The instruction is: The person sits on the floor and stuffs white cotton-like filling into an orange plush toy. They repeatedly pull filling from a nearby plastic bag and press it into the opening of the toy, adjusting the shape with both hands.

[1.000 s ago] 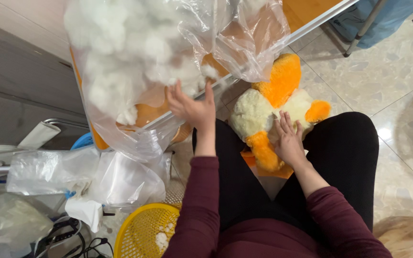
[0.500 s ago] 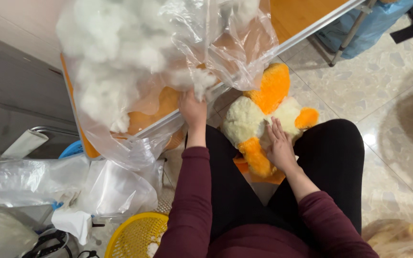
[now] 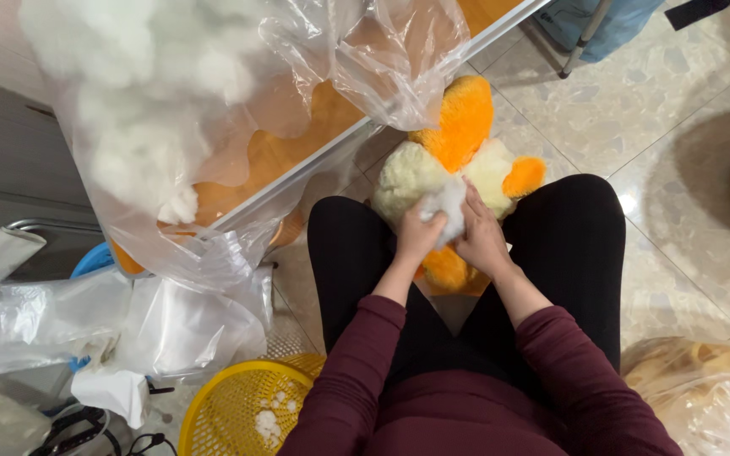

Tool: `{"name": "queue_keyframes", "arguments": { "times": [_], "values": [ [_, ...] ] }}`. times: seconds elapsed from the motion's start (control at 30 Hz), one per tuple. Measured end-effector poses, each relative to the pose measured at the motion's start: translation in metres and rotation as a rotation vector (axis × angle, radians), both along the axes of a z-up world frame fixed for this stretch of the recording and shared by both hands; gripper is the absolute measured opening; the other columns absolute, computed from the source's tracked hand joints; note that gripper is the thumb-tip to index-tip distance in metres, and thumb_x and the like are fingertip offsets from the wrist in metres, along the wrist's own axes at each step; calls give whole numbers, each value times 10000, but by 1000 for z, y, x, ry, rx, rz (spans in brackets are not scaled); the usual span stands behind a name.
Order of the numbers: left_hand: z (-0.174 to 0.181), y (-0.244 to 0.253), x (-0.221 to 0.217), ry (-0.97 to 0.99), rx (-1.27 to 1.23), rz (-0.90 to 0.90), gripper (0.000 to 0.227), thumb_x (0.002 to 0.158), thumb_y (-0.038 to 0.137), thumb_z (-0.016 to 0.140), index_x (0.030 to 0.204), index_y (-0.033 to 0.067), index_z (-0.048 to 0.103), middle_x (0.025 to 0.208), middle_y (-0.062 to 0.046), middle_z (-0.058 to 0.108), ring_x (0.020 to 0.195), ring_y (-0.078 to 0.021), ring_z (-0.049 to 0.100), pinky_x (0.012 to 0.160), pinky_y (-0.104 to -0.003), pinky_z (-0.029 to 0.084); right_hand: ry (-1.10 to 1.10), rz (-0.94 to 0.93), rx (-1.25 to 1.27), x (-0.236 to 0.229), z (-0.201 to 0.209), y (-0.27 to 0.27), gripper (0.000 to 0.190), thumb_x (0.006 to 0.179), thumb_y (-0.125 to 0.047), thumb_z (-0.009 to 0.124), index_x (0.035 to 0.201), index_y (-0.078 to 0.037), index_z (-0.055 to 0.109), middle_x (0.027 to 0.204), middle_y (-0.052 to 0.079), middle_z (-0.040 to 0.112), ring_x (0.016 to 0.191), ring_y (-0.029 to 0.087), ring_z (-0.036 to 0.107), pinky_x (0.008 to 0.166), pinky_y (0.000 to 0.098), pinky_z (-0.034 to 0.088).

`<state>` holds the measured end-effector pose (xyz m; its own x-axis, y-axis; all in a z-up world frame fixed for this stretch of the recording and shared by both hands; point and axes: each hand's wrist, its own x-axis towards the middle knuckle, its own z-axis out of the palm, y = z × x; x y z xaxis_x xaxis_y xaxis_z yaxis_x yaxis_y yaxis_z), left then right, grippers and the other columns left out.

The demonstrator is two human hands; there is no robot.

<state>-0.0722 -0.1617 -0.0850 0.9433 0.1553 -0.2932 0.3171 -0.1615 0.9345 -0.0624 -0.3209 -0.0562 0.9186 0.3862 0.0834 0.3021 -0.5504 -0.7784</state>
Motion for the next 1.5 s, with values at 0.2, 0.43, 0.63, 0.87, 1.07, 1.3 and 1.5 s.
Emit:
{"name": "queue_keyframes", "arguments": {
  "times": [0.2,0.43,0.63,0.87,1.07,1.3,1.5],
  "values": [
    [13,-29,13,-414,556,42,735,780,-6,641,1465,129,412,1294,-203,531,1194,-434,564,967,-465,502,-140,-1,-70,-1,-14,1,752,716,61,614,1450,52,454,1644,265,323,1523,391,339,1179,484,358],
    [7,-24,37,-351,883,66,689,883,70,654,1522,167,414,1336,-155,468,1277,-372,509,1038,-497,425,-105,100,-72,-11,-16,2,867,659,80,598,1505,44,411,1594,270,366,1488,387,371,1174,425,376],
    [18,-10,16,-408,483,-69,803,836,163,778,1508,140,338,1435,-209,384,1347,-406,436,1116,-463,391,-63,-30,-29,-4,-14,-1,900,686,96,585,1554,14,360,1620,267,336,1503,377,334,1153,405,383],
    [23,-6,-31,-297,737,-20,919,789,89,840,1537,158,311,1554,-260,208,1437,-472,231,1154,-604,224,-75,-53,-46,-2,-6,-2,967,677,122,554,1596,-10,282,1640,258,315,1537,369,299,1220,416,306],
    [29,1,2,-245,754,-40,1061,703,-25,828,1578,234,286,1653,-212,94,1517,-462,161,1203,-605,224,-116,-103,-64,-11,10,-2,1026,674,119,562,1618,-28,188,1651,229,308,1531,385,333,1199,423,360],
    [16,-16,50,-368,1087,-308,1079,737,-24,735,1621,283,197,1694,-237,-73,1576,-469,-49,1253,-640,48,16,-124,42,-15,30,-2,1126,639,111,576,1620,-67,52,1714,208,76,1417,418,444,816,376,580],
    [-16,-14,81,-447,1283,-131,1014,829,-69,635,1653,255,143,1698,-257,1,1581,-432,9,1250,-661,17,-54,-6,101,-15,30,-3,1091,652,117,602,1616,-75,128,1705,213,53,1380,439,468,832,380,583]
  ]
}}
